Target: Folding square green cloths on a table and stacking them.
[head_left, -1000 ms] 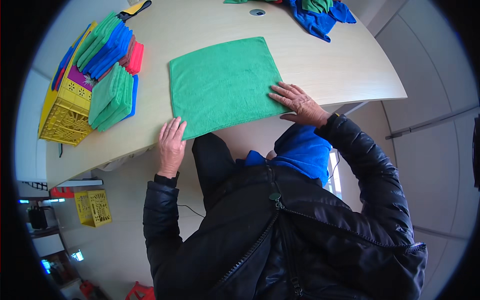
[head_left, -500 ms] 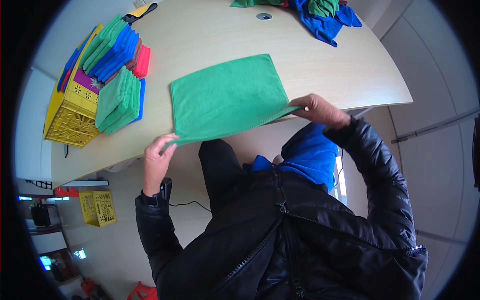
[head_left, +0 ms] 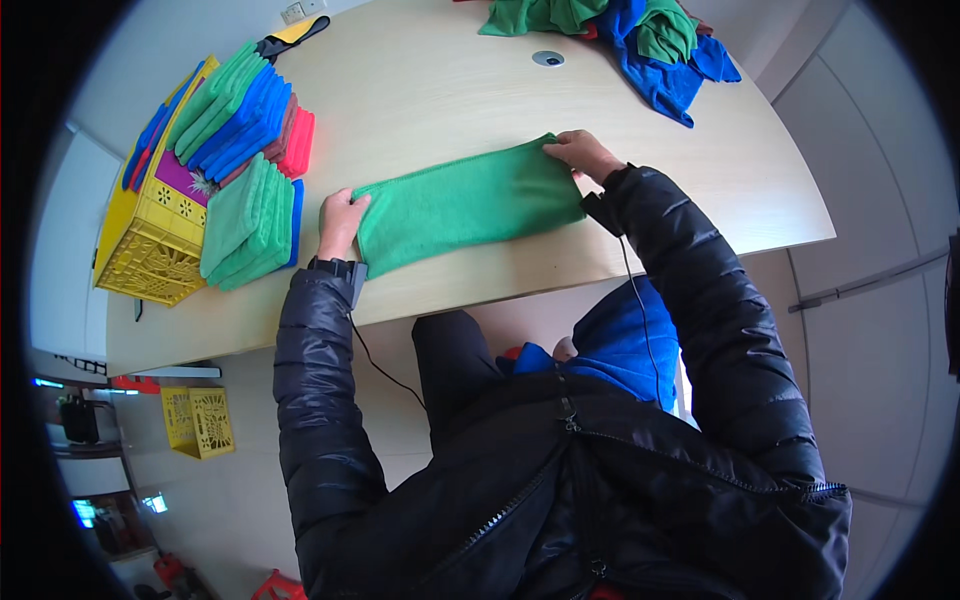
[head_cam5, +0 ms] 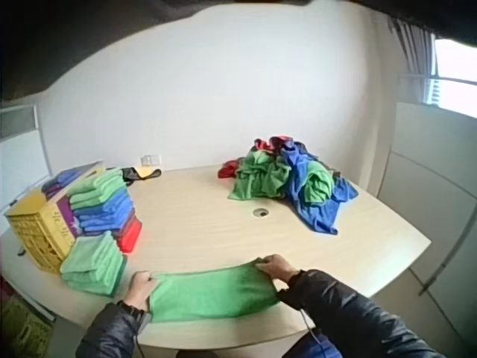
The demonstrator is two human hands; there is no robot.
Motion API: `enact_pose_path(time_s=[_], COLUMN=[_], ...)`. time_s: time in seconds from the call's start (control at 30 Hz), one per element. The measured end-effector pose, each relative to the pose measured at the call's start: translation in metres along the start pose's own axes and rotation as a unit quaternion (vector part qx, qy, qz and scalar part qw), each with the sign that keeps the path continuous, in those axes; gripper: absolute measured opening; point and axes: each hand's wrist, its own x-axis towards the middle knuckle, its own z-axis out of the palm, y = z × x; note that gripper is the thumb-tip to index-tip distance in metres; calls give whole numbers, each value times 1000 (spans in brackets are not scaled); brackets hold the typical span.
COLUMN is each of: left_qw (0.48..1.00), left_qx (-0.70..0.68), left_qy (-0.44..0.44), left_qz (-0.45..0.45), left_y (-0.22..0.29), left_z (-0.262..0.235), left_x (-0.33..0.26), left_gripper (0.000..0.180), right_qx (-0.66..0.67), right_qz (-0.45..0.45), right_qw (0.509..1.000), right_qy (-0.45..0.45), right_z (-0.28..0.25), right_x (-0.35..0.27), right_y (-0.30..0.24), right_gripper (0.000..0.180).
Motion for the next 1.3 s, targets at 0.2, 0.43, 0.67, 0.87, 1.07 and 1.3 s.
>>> enact_pose_path(time_s=[0.2, 0.43, 0.67, 0.87, 1.07, 1.3], left_qw=[970, 981, 977, 983, 977, 978], left_qx=[-220, -176, -106, -19, 83, 125], left_qy=[10, 82, 175, 178, 198, 142], left_qz=[-102, -28, -54, -31, -17, -86], left_y=[26, 20, 23, 28, 50, 65], left_z=[7, 26, 22, 25, 21, 9], left_x=[-57, -111, -122, -150, -156, -132], left_gripper=[20, 20, 31, 31, 34, 36], right_qx=[153, 139, 104, -23, -156, -140], right_qz=[40, 4, -35, -44, -84, -72], right_qw=[987, 985, 973, 969, 945, 947], right_qy=[11, 104, 201, 242, 275, 282], right_z=[5, 43, 46, 60, 59, 68], right_x=[-65, -90, -88, -121, -135, -144], right_y=[3, 39, 53, 45, 43, 38], right_gripper=[38, 35, 37, 31, 29, 32])
